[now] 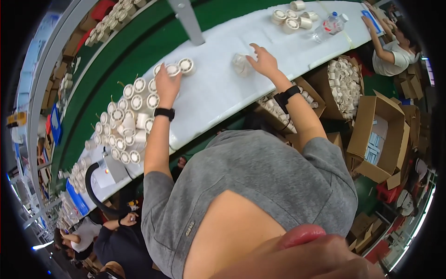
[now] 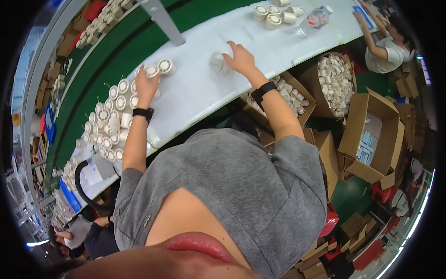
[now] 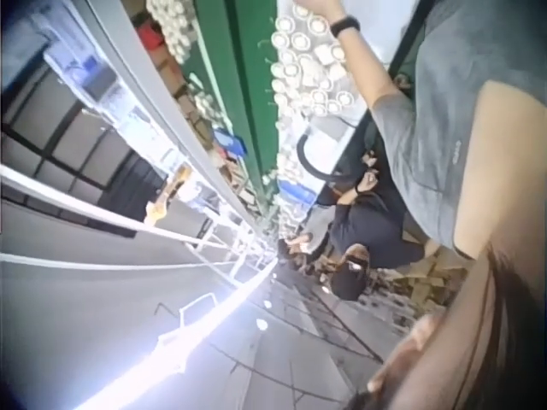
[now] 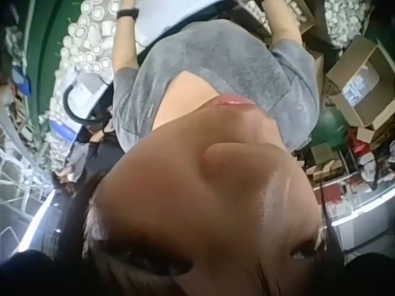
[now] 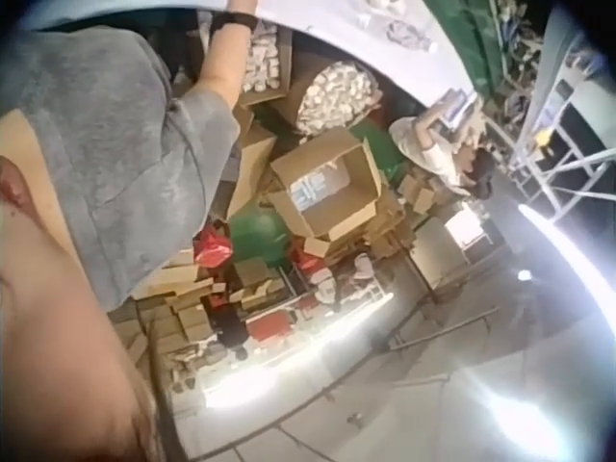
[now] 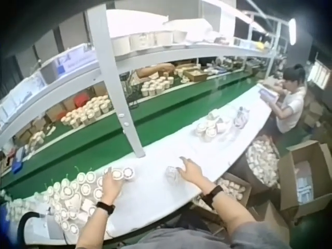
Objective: The person picks up a siren, holds it under a blower, and wipes it with a cloth. They then fit a plastic cover onto the siren and place the assembly into a cardboard box containing bubble wrap.
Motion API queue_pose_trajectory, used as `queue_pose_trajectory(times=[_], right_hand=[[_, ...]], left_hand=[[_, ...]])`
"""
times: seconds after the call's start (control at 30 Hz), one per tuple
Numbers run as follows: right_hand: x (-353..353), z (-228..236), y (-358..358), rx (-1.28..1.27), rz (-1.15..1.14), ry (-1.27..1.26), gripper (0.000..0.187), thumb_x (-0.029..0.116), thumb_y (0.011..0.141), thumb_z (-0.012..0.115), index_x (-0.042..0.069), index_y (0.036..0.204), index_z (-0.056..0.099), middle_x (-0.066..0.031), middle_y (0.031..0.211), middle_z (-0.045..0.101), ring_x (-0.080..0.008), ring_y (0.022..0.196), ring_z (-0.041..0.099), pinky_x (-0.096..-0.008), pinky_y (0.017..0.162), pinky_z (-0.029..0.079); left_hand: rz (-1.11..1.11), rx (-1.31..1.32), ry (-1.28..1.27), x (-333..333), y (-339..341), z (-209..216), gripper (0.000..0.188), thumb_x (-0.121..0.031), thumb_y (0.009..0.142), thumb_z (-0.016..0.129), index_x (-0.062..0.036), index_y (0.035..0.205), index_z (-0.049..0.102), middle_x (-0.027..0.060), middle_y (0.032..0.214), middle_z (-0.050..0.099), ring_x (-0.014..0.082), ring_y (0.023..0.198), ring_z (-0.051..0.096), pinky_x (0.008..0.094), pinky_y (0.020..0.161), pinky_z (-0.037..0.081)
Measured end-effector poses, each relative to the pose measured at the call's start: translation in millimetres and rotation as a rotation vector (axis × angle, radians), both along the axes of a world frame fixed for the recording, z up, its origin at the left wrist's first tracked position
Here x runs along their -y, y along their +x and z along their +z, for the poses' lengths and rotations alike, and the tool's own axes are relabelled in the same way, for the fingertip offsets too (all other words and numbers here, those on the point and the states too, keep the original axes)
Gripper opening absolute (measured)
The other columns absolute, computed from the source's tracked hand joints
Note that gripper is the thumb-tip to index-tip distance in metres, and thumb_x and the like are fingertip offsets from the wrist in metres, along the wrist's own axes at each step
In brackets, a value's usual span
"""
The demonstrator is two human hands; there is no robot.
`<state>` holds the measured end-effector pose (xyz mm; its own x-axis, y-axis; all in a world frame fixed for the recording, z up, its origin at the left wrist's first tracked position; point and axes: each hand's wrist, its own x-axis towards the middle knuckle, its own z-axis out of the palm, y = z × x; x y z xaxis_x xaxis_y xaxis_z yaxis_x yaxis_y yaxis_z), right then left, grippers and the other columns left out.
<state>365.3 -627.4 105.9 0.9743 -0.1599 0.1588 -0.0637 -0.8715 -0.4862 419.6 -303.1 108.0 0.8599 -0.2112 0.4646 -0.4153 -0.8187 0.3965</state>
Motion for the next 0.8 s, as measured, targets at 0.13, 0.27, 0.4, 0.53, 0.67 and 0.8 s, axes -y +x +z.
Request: queue_pose_trajectory(times=[0.13, 0.27, 0.4, 0.53, 0.67, 0.8], right_hand=[[98, -8, 27, 0.076, -0.202, 0.063, 0.050, 0.035, 0.072, 0.058, 0.012, 0.114, 0.043, -0.0139, 0.094, 0.053, -0.0270, 0.078, 0.055, -0.0360, 0.066, 0.045], [164, 3, 59, 0.139, -0.331, -0.049, 0.063, 0.039, 0.067, 0.063, 0.011, 0.118, 0.039, -0.0191, 0.105, 0.047, -0.0308, 0.091, 0.049, -0.0369, 0.073, 0.043], [198, -6, 91, 0.262, -0.156, -0.136, 0.071, 0.042, 0.063, 0.066, 0.012, 0.121, 0.037, -0.0235, 0.112, 0.039, -0.0351, 0.101, 0.042, -0.0393, 0.081, 0.039], [210, -21, 121, 0.241, 0.032, -0.289, 0.074, 0.038, 0.059, 0.068, 0.013, 0.121, 0.037, -0.0256, 0.116, 0.034, -0.0384, 0.107, 0.035, -0.0419, 0.088, 0.034], [215, -25, 128, 0.108, 0.071, -0.290, 0.072, 0.030, 0.056, 0.070, 0.013, 0.119, 0.039, -0.0259, 0.118, 0.032, -0.0398, 0.110, 0.029, -0.0435, 0.091, 0.030], [219, -25, 125, 0.108, 0.077, -0.175, 0.070, 0.023, 0.055, 0.067, 0.012, 0.119, 0.039, -0.0255, 0.119, 0.031, -0.0405, 0.111, 0.028, -0.0435, 0.091, 0.030]], left_hand=[[0.172, -0.246, -0.355, 10, 2, 6, 0.060, -0.025, 0.067, 0.065, 0.0081, 0.111, 0.040, 0.0240, 0.102, 0.051, 0.0374, 0.096, 0.047, 0.0395, 0.084, 0.037], [0.343, -0.288, -0.141, 5, -12, -8, 0.057, -0.025, 0.070, 0.063, 0.0076, 0.111, 0.041, 0.0240, 0.105, 0.048, 0.0375, 0.099, 0.045, 0.0400, 0.085, 0.036], [0.388, -0.137, 0.368, 20, -31, -9, 0.054, -0.024, 0.071, 0.062, 0.0051, 0.111, 0.042, 0.0225, 0.108, 0.046, 0.0365, 0.101, 0.043, 0.0413, 0.086, 0.034], [0.389, 0.005, 0.416, 48, -34, 17, 0.048, -0.022, 0.072, 0.061, 0.0018, 0.110, 0.044, 0.0207, 0.110, 0.045, 0.0354, 0.103, 0.041, 0.0424, 0.087, 0.032], [0.226, 0.092, 0.188, 101, -21, 53, 0.042, -0.019, 0.073, 0.060, -0.0004, 0.107, 0.046, 0.0186, 0.109, 0.046, 0.0338, 0.102, 0.042, 0.0414, 0.085, 0.034], [-0.046, -0.086, -0.231, 203, 8, 71, 0.037, -0.016, 0.072, 0.061, -0.0019, 0.104, 0.048, 0.0142, 0.108, 0.048, 0.0285, 0.098, 0.046, 0.0370, 0.077, 0.040]])
